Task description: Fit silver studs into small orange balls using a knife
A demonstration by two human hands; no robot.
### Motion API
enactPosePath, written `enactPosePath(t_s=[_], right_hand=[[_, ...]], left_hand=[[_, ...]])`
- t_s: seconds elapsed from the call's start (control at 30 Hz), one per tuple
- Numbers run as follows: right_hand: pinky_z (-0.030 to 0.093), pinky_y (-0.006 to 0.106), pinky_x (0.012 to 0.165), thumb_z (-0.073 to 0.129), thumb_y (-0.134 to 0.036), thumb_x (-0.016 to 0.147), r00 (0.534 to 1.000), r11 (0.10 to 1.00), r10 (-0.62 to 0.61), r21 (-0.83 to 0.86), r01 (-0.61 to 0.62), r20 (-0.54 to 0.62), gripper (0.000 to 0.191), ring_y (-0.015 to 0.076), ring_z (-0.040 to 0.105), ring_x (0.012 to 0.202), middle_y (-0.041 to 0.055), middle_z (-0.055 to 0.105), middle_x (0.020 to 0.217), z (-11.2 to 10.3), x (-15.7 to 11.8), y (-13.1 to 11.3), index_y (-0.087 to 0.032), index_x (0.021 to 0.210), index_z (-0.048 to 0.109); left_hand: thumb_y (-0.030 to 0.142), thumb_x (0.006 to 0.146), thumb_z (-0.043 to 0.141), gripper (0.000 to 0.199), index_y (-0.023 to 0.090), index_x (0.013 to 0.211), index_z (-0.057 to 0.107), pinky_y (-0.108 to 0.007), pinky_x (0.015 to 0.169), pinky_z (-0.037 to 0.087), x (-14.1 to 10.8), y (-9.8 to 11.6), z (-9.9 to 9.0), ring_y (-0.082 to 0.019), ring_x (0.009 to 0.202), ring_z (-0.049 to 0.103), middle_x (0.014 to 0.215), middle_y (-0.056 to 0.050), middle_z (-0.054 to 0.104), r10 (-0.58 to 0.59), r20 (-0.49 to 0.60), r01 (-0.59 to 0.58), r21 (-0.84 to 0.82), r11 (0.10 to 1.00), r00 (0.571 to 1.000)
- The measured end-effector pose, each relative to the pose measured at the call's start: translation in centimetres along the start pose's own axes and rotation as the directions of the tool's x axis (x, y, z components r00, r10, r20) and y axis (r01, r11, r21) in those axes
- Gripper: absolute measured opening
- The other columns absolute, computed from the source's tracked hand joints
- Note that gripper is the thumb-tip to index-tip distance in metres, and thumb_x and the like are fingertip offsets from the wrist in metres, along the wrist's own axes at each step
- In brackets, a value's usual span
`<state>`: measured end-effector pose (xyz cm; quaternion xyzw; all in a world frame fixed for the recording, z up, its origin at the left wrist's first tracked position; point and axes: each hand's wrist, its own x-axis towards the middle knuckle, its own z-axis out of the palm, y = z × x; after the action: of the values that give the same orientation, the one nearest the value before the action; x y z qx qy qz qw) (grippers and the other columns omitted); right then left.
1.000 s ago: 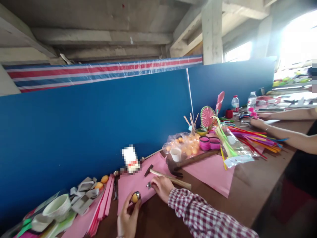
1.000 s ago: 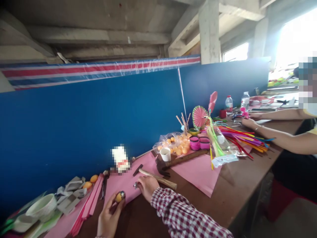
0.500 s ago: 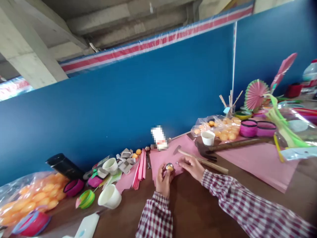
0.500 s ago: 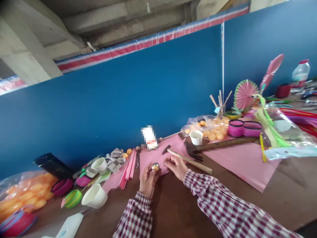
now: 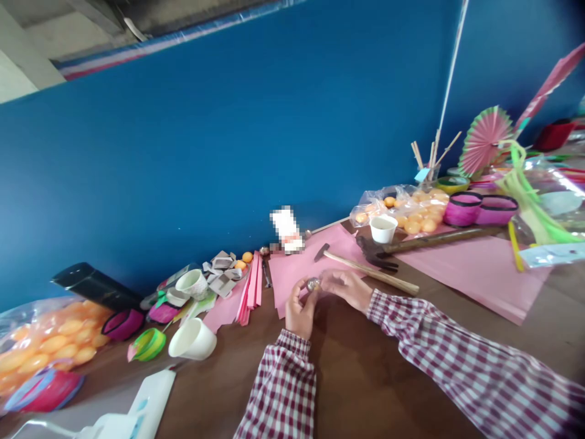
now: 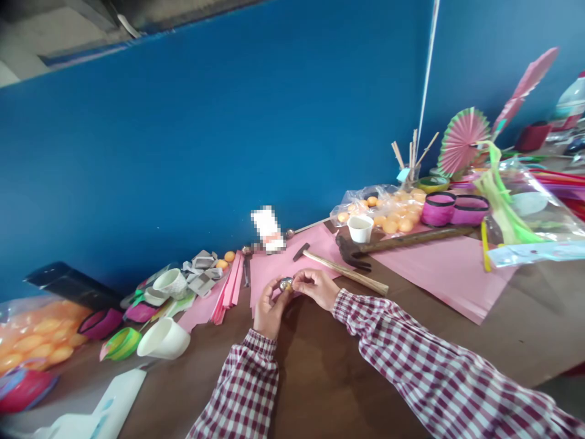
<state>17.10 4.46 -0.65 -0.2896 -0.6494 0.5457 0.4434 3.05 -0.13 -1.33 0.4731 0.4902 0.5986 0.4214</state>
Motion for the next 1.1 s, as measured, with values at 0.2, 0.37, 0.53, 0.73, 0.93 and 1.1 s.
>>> enactPosePath(t_s=[0.2, 0.37, 0.53, 0.73, 0.93, 1.1], right_hand=[[0.044, 0.031, 0.080, 0.059, -0.041, 0.068, 1.000, 0.999, 0.018, -0.046, -0.018, 0.000, 0.028, 0.0166, 0.055, 0.085, 0.0065, 0.058, 0.092, 0.17, -0.10, -0.57, -0.013, 0.069, 0.061], [0.044, 0.032, 0.080, 0.058, -0.039, 0.070, 0.999, 0.998, 0.029, -0.065, -0.027, 0.024, 0.027, 0.0168, 0.055, 0.085, 0.0067, 0.058, 0.093, 0.21, -0.18, -0.87, -0.013, 0.071, 0.063], [0.044, 0.032, 0.080, 0.057, -0.037, 0.071, 0.999, 0.997, 0.017, -0.073, -0.015, 0.031, 0.025, 0.0171, 0.055, 0.086, 0.0071, 0.059, 0.092, 0.20, -0.18, -0.86, -0.012, 0.071, 0.062], [0.043, 0.032, 0.081, 0.057, -0.037, 0.072, 1.000, 0.995, 0.011, -0.104, -0.008, 0.025, 0.024, 0.0173, 0.055, 0.087, 0.0070, 0.059, 0.093, 0.11, -0.15, -0.90, -0.013, 0.071, 0.063], [0.042, 0.032, 0.081, 0.055, -0.036, 0.073, 1.000, 0.992, -0.007, -0.124, 0.010, 0.030, 0.024, 0.0172, 0.054, 0.087, 0.0070, 0.059, 0.093, 0.04, -0.16, -0.62, -0.013, 0.072, 0.063], [0.042, 0.032, 0.080, 0.055, -0.037, 0.073, 0.999, 0.987, 0.001, -0.160, 0.004, 0.034, 0.026, 0.0177, 0.054, 0.087, 0.0072, 0.059, 0.094, -0.03, -0.20, -0.56, -0.013, 0.071, 0.063]], left_hand=[[0.025, 0.067, 0.064, 0.041, 0.013, 0.104, 0.052, -0.034, 0.082, 0.047, -0.09, 0.23, 0.16, -0.019, 0.091, 0.060, 0.106, -0.012, 0.060, 0.024, 0.013, -0.024, 0.017, 1.000, 1.000], [0.025, 0.066, 0.065, 0.040, 0.013, 0.103, 0.052, -0.035, 0.082, 0.047, -0.11, 0.17, 0.11, -0.020, 0.090, 0.060, 0.105, -0.012, 0.060, 0.049, 0.012, -0.050, 0.038, 0.998, 0.999], [0.025, 0.067, 0.064, 0.039, 0.013, 0.102, 0.053, -0.033, 0.081, 0.048, -0.19, 0.36, 0.21, -0.020, 0.089, 0.061, 0.103, -0.011, 0.061, 0.047, 0.016, -0.048, 0.031, 0.998, 0.999], [0.025, 0.067, 0.064, 0.038, 0.014, 0.102, 0.053, -0.033, 0.082, 0.047, -0.30, 0.52, 0.22, -0.019, 0.089, 0.061, 0.102, -0.011, 0.061, 0.055, 0.017, -0.055, 0.039, 0.998, 0.998], [0.025, 0.068, 0.063, 0.038, 0.014, 0.102, 0.053, -0.033, 0.082, 0.048, -0.31, 0.39, 0.17, -0.019, 0.090, 0.060, 0.105, -0.011, 0.060, 0.061, 0.020, -0.062, 0.045, 0.997, 0.998], [0.024, 0.069, 0.062, 0.037, 0.013, 0.103, 0.053, -0.035, 0.082, 0.047, -0.28, 0.11, 0.13, -0.020, 0.091, 0.060, 0.105, -0.011, 0.059, 0.081, 0.017, -0.082, 0.055, 0.995, 0.997]])
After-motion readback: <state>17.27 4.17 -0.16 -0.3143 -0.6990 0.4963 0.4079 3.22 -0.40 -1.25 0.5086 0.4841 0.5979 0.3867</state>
